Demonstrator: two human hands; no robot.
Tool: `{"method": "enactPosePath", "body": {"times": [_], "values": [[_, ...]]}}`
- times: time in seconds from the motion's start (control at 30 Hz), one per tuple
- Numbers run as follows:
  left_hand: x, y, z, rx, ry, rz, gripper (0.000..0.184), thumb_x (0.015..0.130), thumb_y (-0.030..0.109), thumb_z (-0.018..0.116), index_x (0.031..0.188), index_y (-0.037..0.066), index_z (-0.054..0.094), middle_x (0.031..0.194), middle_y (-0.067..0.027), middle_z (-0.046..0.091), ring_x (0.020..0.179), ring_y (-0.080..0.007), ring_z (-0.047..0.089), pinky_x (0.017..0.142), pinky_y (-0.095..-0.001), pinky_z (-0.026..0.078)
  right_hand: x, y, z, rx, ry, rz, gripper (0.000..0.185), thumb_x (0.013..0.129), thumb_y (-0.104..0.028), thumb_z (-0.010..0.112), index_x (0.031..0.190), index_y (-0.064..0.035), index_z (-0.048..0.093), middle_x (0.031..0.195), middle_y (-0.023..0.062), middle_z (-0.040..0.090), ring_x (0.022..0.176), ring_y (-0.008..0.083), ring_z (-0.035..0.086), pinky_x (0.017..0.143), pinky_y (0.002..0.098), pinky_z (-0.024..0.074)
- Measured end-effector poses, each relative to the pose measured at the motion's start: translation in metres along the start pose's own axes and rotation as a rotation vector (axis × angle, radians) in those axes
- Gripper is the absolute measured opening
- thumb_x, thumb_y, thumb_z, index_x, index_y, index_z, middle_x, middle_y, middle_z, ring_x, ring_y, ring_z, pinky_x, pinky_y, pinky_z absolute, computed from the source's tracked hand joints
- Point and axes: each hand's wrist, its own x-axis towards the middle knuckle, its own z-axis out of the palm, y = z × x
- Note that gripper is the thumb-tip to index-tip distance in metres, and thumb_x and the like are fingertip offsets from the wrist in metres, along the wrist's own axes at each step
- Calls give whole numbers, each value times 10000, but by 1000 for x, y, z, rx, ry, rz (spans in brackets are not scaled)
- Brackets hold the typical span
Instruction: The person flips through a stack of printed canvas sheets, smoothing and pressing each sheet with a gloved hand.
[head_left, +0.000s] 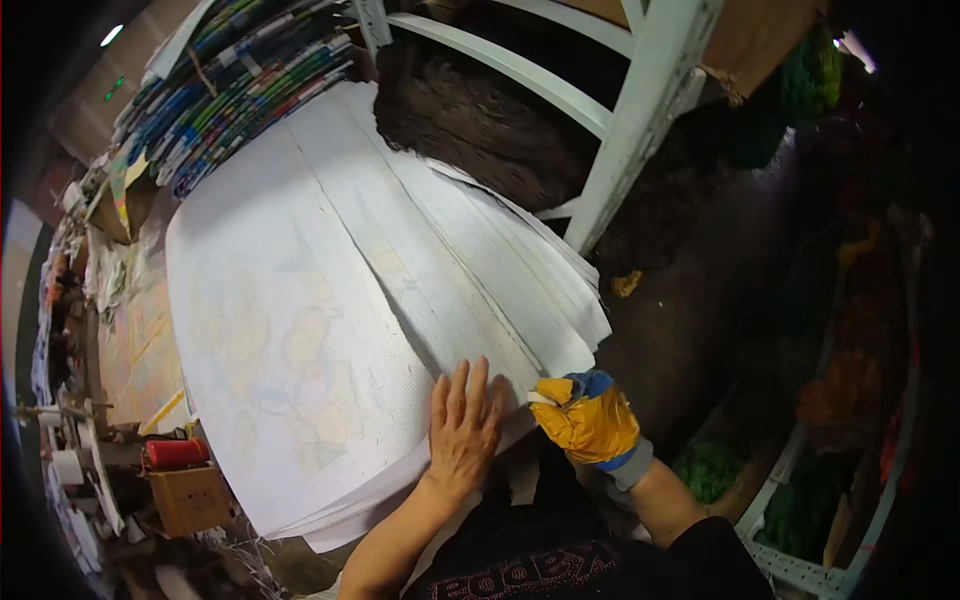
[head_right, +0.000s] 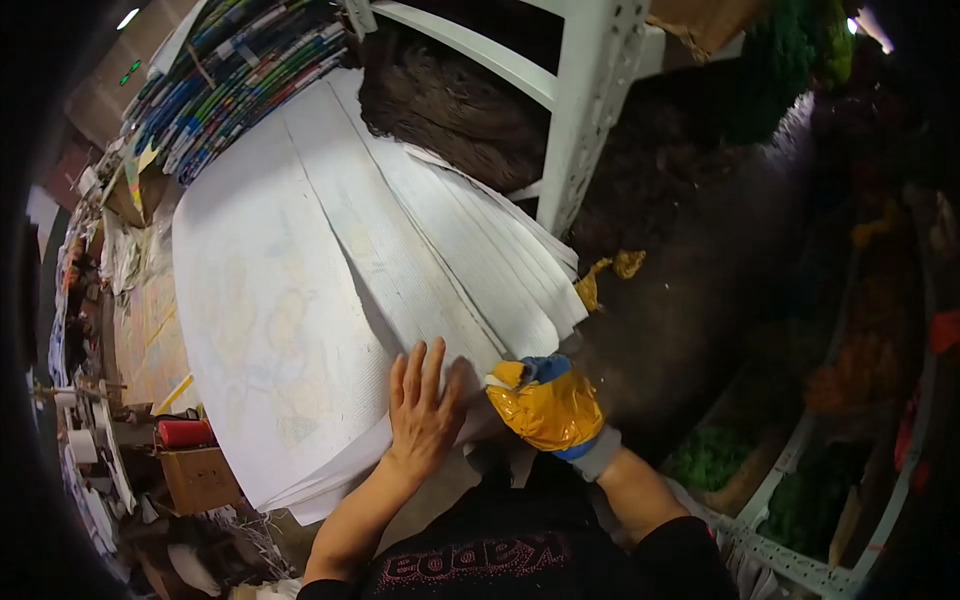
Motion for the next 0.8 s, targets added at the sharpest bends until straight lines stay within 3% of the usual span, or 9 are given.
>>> {"method": "enactPosePath", "body": {"times": [0.17,0.2,0.27,0.3,0.37,0.53,0.7,0.77,0.8], "values": [[-12,2,8,226,-102,-18,475,795,127,497,1255,16,452,1354,-143,383,1269,-273,350,1051,-463,235,34,18,-50,468,-98,257,223,723,-68,711,923,-16,627,817,120,626,707,234,613,610,277,484],[-6,1,9,166,-135,-48,472,793,126,499,1252,22,454,1338,-138,399,1249,-274,372,1042,-465,249,48,31,-47,48,27,-257,183,762,-56,676,932,-10,627,827,118,628,702,220,612,626,267,490],[2,1,12,191,-26,-50,443,781,121,509,1215,34,489,1203,-113,473,1125,-258,455,971,-439,324,62,34,-16,650,-1,377,190,751,-25,659,938,-13,629,853,114,628,727,211,613,653,270,493],[0,1,13,176,27,-73,429,775,115,511,1198,40,504,1122,-101,481,1055,-244,472,923,-422,348,67,34,2,504,-44,341,169,754,-47,630,921,-20,629,882,123,625,743,230,615,664,294,495],[1,0,9,198,100,-69,408,748,107,527,1147,27,537,929,-80,461,871,-213,477,790,-359,390,62,25,26,-100,-101,-342,159,809,-196,548,848,-48,590,708,96,569,604,233,565,554,350,447],[-1,3,19,164,19,-10,400,721,79,528,1103,-36,550,884,-89,453,793,-215,459,681,-313,392,52,9,53,-428,-384,-103,273,727,-237,571,863,-2,550,688,98,528,579,214,543,497,356,411],[4,4,21,194,91,-9,397,722,42,532,1100,-80,545,846,-86,451,760,-205,458,620,-289,383,69,42,96,-197,124,-139,354,732,-235,578,1048,-79,542,946,122,546,762,265,566,628,396,449],[-1,3,22,209,82,8,395,724,39,538,1100,-79,544,846,-81,453,766,-201,465,626,-288,385,47,19,60,-511,-420,-43,300,733,-221,596,985,-63,557,952,143,571,781,274,586,634,395,463],[0,2,22,195,109,32,383,731,36,540,1096,-80,544,845,-80,452,763,-198,465,620,-285,383,35,23,59,-374,-327,-41,270,737,-222,594,950,-58,564,890,129,574,736,271,585,593,389,457]]}}
